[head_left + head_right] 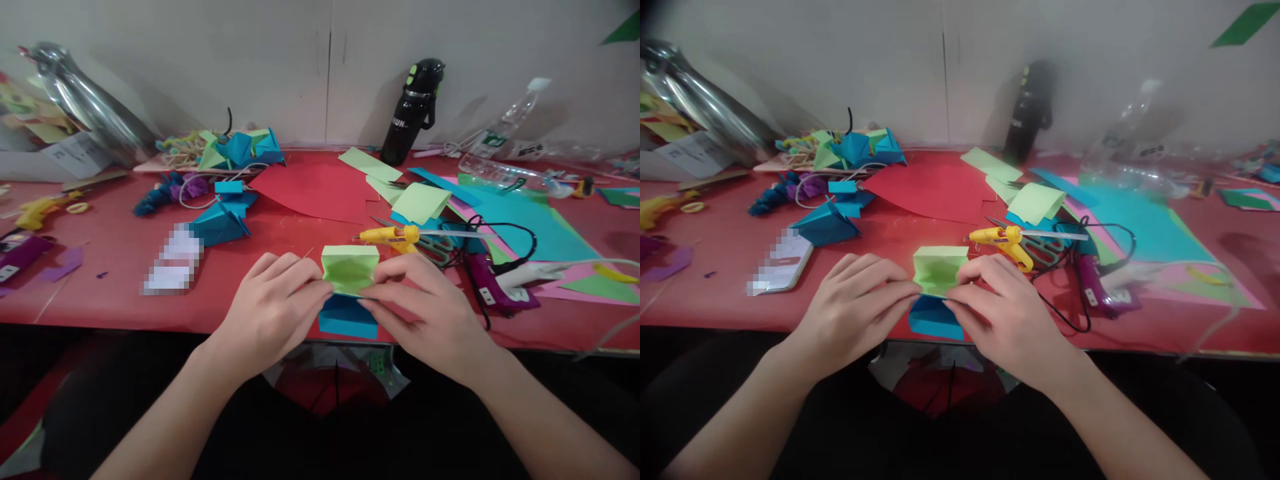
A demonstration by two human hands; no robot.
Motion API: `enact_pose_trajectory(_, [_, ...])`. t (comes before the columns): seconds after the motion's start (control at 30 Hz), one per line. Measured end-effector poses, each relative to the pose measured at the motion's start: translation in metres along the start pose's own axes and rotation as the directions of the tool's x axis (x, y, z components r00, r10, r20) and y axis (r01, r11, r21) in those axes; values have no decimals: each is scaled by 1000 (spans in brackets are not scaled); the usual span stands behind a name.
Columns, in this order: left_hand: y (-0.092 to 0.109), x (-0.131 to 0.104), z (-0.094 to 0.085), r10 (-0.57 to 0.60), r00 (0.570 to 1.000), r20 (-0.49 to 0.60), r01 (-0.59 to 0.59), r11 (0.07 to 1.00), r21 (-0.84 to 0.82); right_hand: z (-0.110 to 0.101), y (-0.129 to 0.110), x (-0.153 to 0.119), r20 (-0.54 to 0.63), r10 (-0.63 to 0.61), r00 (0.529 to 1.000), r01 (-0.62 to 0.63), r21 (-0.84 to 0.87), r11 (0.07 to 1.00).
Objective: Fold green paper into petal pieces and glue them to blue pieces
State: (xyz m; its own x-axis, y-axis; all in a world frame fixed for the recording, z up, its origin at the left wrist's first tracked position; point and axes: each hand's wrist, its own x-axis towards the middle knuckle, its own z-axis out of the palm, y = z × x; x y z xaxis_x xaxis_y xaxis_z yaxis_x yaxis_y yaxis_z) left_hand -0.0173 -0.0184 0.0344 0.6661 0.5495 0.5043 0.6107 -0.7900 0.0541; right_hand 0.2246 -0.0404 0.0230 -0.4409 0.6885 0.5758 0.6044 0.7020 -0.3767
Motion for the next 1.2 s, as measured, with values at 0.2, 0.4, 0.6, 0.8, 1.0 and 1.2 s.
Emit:
enact_pose_trajectory(0.2, [13, 8, -7, 66, 996, 58, -67, 997, 30, -3, -12, 11, 107, -51, 993, 81, -293, 953])
enact_pose_trajectory(0.4, [21, 13, -4, 72, 994, 78, -77, 996, 55, 7, -18, 9, 104, -69, 992, 106, -417, 903])
enact_pose_trajectory(0.6, [23, 13, -7, -10, 1000, 1, 10, 999, -39, 10, -7, 6, 31, -54, 998, 60, -284, 957])
enact_pose_trajectory(0.8, [1, 0, -9, -301, 932, -203, 207, 900, -383, 4, 7, 6, -132, 66, 989, -48, 136, 990])
enact_pose_trajectory(1.0, [-14, -9, 5, -304, 947, 100, 285, 656, -699, 7, 10, -2, -192, 141, 971, -71, 332, 941])
enact_pose_trajectory(1.2, [-1, -9, 16, -238, 971, -4, 166, 689, -706, 9, 6, -4, -199, 119, 973, -30, 402, 915])
